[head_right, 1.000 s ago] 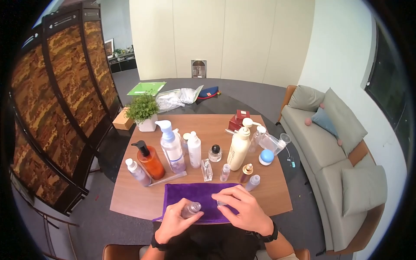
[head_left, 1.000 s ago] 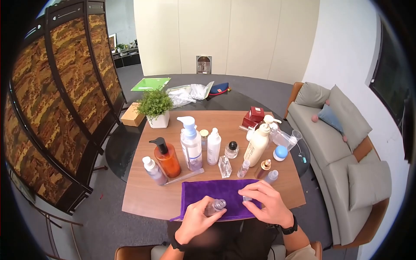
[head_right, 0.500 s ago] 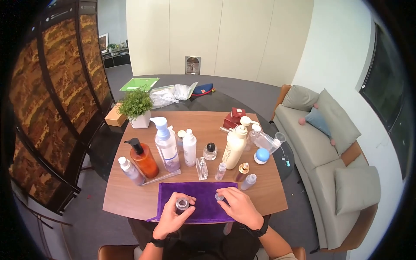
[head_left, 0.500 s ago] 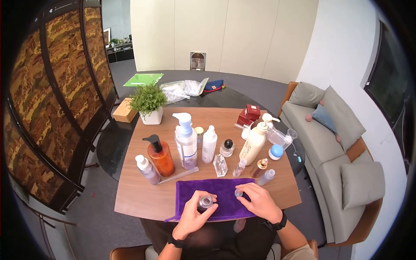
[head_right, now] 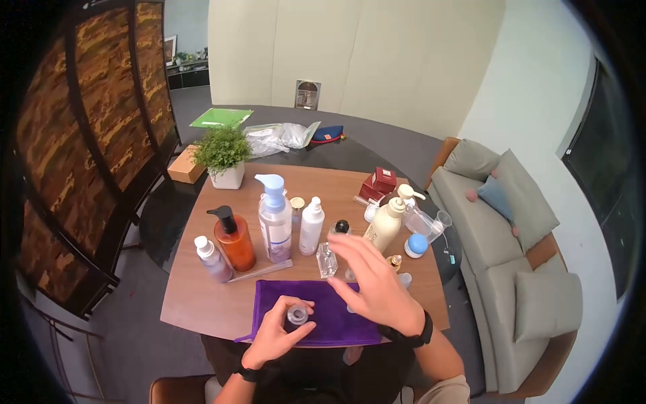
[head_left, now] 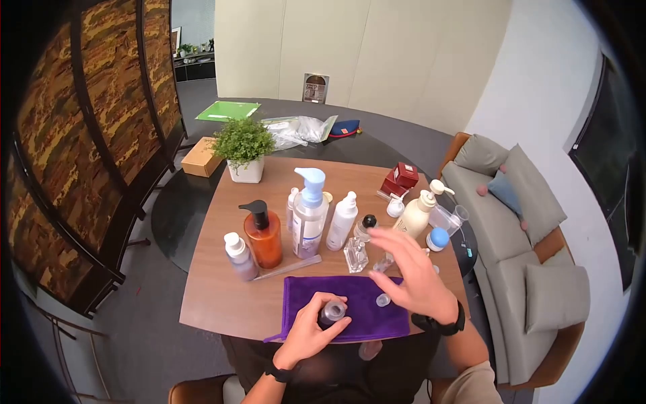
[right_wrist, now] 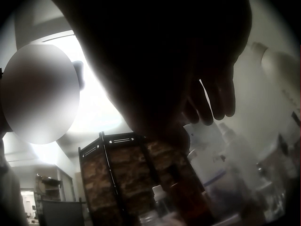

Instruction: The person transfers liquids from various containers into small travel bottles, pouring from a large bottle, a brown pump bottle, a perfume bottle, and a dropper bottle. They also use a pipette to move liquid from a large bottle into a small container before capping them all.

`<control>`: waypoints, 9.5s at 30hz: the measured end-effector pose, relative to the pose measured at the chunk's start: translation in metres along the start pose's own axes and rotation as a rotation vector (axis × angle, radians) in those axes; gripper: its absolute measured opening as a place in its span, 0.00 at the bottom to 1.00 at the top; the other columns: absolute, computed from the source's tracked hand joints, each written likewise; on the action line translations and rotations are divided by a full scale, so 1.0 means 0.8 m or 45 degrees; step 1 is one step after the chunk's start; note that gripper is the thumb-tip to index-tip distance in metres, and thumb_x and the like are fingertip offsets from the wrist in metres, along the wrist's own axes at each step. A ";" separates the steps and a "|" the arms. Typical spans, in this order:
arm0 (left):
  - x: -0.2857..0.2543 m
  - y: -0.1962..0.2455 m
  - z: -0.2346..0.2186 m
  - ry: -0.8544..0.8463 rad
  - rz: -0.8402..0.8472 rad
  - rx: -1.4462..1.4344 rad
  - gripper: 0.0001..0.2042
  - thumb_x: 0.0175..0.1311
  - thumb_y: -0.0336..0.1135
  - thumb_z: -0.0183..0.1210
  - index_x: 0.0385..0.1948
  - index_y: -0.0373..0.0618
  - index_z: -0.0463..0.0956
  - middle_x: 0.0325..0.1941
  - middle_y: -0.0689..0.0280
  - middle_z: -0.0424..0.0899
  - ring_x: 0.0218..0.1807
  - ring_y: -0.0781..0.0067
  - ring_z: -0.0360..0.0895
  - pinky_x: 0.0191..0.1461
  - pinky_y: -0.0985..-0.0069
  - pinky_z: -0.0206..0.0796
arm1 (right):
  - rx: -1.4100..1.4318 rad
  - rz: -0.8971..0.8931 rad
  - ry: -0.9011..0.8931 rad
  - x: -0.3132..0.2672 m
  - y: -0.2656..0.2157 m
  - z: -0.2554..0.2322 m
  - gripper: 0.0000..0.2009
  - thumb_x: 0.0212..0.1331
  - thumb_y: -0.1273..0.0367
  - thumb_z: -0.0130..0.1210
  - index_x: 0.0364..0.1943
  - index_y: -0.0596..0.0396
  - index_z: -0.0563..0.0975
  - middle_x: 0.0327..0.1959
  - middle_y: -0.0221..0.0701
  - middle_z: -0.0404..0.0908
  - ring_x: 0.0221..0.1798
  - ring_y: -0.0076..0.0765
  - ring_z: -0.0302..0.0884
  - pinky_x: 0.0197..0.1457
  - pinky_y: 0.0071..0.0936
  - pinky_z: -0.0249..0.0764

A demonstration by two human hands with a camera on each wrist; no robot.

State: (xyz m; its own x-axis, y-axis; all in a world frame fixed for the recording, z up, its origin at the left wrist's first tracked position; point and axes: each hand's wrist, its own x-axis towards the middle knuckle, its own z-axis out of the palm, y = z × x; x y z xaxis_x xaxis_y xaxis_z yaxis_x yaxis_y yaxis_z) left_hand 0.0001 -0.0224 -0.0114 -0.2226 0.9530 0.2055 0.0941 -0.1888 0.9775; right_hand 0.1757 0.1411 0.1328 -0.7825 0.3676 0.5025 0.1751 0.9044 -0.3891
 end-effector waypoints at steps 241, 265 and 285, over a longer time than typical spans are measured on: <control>0.061 0.061 0.033 0.409 0.421 0.202 0.17 0.51 0.29 0.86 0.43 0.42 0.91 0.34 0.66 0.89 0.37 0.74 0.83 0.41 0.74 0.74 | 0.071 -0.202 -0.448 0.025 -0.022 -0.047 0.18 0.65 0.73 0.72 0.59 0.54 0.87 0.46 0.33 0.82 0.39 0.44 0.86 0.42 0.37 0.84; 0.071 0.064 0.021 0.243 0.425 0.080 0.19 0.46 0.25 0.86 0.32 0.44 0.80 0.42 0.64 0.97 0.35 0.66 0.78 0.42 0.70 0.74 | 0.089 0.002 -0.769 0.044 -0.036 -0.076 0.16 0.67 0.76 0.68 0.57 0.53 0.86 0.54 0.28 0.86 0.43 0.36 0.88 0.39 0.30 0.86; 0.050 0.072 0.034 0.366 0.262 0.146 0.19 0.50 0.28 0.88 0.31 0.44 0.79 0.44 0.57 0.97 0.38 0.67 0.83 0.43 0.71 0.77 | -0.052 -0.076 -0.415 0.050 -0.005 -0.051 0.15 0.63 0.74 0.67 0.53 0.53 0.88 0.44 0.30 0.88 0.41 0.35 0.89 0.39 0.35 0.85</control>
State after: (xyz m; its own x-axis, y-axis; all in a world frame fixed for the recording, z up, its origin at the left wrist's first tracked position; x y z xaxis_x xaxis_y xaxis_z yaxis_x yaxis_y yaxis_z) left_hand 0.0231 0.0114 0.0519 -0.4497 0.7893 0.4182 0.2695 -0.3265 0.9060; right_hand 0.1684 0.1609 0.1861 -0.9411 0.2307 0.2472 0.1416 0.9328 -0.3315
